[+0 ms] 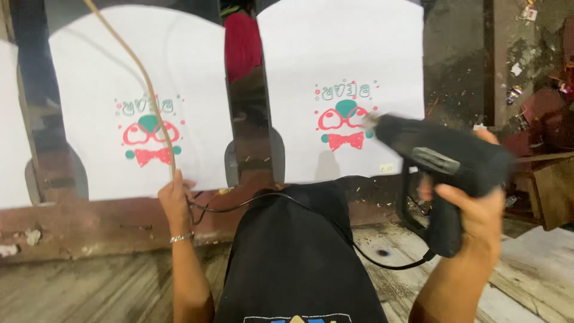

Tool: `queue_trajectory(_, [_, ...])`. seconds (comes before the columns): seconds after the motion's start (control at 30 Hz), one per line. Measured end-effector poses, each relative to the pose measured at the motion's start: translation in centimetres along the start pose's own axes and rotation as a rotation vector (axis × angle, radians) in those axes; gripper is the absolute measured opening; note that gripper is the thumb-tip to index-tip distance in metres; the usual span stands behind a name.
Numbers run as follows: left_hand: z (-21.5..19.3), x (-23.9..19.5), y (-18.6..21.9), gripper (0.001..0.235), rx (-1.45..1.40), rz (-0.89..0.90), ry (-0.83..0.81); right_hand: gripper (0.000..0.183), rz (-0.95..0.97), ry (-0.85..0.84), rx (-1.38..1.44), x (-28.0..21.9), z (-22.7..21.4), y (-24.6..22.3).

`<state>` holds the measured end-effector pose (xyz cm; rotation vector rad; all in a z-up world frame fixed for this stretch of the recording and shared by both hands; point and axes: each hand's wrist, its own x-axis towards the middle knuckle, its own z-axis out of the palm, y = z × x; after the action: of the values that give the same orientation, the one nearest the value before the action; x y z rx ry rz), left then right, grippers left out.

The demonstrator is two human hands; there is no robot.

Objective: Using a heat gun to dry ink on screen-printed shirts laid out on a production rack.

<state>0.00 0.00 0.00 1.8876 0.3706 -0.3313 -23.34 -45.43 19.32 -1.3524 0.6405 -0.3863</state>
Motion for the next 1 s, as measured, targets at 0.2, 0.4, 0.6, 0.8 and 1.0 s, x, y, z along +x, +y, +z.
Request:
queue_trajectory(0.2, [-0.2,0.7,-1.5,0.07,-0.02,0.127,0.011,0.079,0.234,-0.09,-0.048,3.1,5.2,0.5])
queue_trajectory(0.4, [-0.1,1.2,-2.7,0.068,-0.088,0.086,0.02,0.062,0.415,-0.135,-0.236,2.6,6.9,-0.6])
queue_trajectory(0.6, [-0.3,1.3,-3.4,0.059,-0.064,0.114,-0.002,0.066,0.294,-0.049,-0.229,3.7,7.0,0.8])
queue_trajectory(0.8, [-0.2,1.2,-3.5,0.058,-0.059,0.115,0.003,0.075,0.309,-0.142,-0.152,4.0,7.1,1.1])
queue_trajectory(1.0, [0.0,1.7,-4.7,0.069,-0.098,0.128,0.033,0.063,0.354,-0.088,-0.308,3.1,6.8,-1.1])
